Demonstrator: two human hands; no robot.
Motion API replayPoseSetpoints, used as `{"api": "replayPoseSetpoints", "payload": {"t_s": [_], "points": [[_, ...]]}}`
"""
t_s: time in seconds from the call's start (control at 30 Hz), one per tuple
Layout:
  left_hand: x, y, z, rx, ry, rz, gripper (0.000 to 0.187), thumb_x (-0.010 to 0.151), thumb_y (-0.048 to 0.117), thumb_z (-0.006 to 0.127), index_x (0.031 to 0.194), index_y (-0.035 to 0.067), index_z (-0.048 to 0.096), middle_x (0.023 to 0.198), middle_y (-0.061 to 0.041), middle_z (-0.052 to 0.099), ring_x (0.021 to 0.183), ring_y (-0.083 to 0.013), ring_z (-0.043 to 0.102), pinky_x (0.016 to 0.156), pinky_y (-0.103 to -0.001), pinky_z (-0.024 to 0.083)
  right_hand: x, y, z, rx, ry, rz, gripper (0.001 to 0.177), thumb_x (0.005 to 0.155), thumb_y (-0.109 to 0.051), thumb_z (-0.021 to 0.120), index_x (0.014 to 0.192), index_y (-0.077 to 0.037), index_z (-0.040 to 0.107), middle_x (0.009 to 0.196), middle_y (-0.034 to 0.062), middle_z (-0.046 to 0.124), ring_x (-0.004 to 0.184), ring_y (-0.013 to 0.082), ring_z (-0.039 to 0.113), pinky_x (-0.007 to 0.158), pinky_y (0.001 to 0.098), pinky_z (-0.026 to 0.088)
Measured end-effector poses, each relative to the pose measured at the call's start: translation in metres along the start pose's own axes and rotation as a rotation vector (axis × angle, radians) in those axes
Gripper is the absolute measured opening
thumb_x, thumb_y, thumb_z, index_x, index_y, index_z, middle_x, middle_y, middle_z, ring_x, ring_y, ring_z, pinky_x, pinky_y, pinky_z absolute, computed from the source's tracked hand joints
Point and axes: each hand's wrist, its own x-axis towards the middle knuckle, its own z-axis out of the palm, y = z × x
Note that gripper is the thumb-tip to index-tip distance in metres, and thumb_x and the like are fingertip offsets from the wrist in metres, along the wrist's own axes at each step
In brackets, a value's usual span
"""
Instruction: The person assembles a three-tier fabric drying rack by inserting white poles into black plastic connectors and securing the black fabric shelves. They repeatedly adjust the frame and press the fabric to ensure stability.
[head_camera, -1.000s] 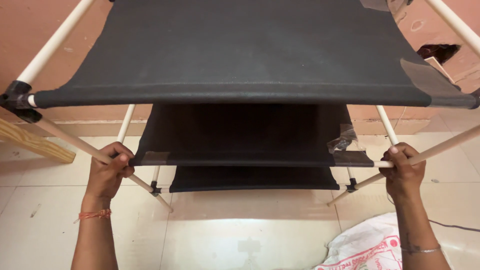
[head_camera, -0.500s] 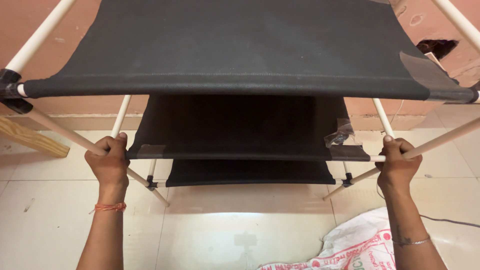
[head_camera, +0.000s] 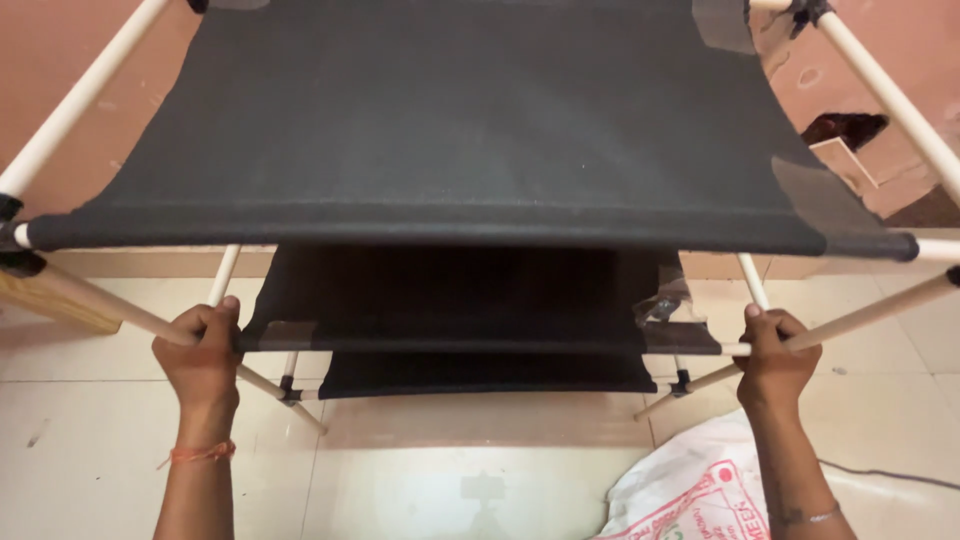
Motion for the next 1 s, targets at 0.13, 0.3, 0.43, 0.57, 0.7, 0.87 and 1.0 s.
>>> {"api": "replayPoseSetpoints", "payload": {"t_s": [0.13, 0.3, 0.43, 0.57, 0.7, 0.87, 1.0], "points": [[0.007, -0.005, -0.003, -0.029, -0.025, -0.095, 0.035, 0.101, 0.016, 0.07, 0.07, 0.001, 0.061, 0.062, -0.002, 0.054, 0.053, -0.0106, 0.045, 0.05, -0.026, 0.033, 0.004, 0.006, -0.002, -0.027, -0.013, -0.008, 0.029, 0.1, -0.023, 0.072, 0.082, -0.002, 0.062, 0.072, 0.0033, 0.055, 0.058, 0.0109, 0.05, 0.048, 0.0252, 0.041], [0.015, -0.011, -0.002, 0.022, -0.011, -0.035, 0.03, 0.102, 0.019, 0.069, 0.078, 0.0, 0.068, 0.069, -0.003, 0.061, 0.064, -0.0105, 0.052, 0.06, -0.025, 0.04, 0.01, 0.009, -0.002, -0.059, 0.014, -0.013, 0.024, 0.1, -0.023, 0.069, 0.088, -0.002, 0.065, 0.078, 0.0032, 0.061, 0.069, 0.0101, 0.058, 0.05, 0.0263, 0.045], [0.013, -0.011, 0.004, 0.03, 0.007, 0.025, 0.034, 0.104, 0.023, 0.066, 0.08, -0.001, 0.068, 0.07, -0.003, 0.059, 0.068, -0.0111, 0.05, 0.063, -0.026, 0.038, 0.014, 0.01, -0.006, -0.084, 0.0, -0.014, 0.03, 0.104, -0.025, 0.069, 0.088, 0.0, 0.066, 0.078, 0.006, 0.059, 0.067, 0.0135, 0.055, 0.053, 0.0277, 0.046], [0.015, -0.006, 0.003, 0.057, 0.002, -0.011, 0.037, 0.104, 0.026, 0.064, 0.079, -0.001, 0.069, 0.067, -0.003, 0.057, 0.065, -0.0127, 0.047, 0.059, -0.028, 0.035, 0.023, 0.017, -0.01, -0.08, 0.009, 0.03, 0.028, 0.103, -0.025, 0.07, 0.09, 0.0, 0.067, 0.078, 0.0053, 0.06, 0.068, 0.0128, 0.057, 0.053, 0.0276, 0.047], [0.01, 0.002, 0.005, 0.103, 0.004, -0.018, 0.036, 0.104, 0.026, 0.062, 0.08, 0.0, 0.07, 0.069, -0.003, 0.059, 0.067, -0.0118, 0.051, 0.061, -0.027, 0.038, 0.026, 0.018, -0.013, -0.004, -0.02, -0.011, 0.029, 0.105, -0.025, 0.071, 0.095, 0.002, 0.07, 0.072, 0.0064, 0.057, 0.067, 0.0131, 0.053, 0.053, 0.027, 0.041], [0.014, 0.014, 0.007, 0.082, -0.009, -0.012, 0.036, 0.104, 0.026, 0.061, 0.081, 0.0, 0.07, 0.07, -0.003, 0.061, 0.068, -0.0116, 0.051, 0.062, -0.026, 0.039, 0.022, 0.0, -0.006, 0.023, 0.032, -0.052, 0.034, 0.101, -0.017, 0.064, 0.131, 0.0, 0.065, 0.077, 0.0047, 0.059, 0.065, 0.0108, 0.053, 0.054, 0.0242, 0.04], [0.009, 0.002, 0.007, 0.035, 0.033, 0.034, 0.035, 0.106, 0.026, 0.059, 0.085, 0.0, 0.07, 0.071, -0.003, 0.06, 0.069, -0.0112, 0.052, 0.063, -0.026, 0.04, 0.015, -0.001, 0.004, -0.015, 0.08, -0.077, 0.041, 0.098, -0.009, 0.057, 0.136, 0.004, 0.062, 0.076, 0.0039, 0.058, 0.064, 0.0105, 0.054, 0.051, 0.0249, 0.042]]}}
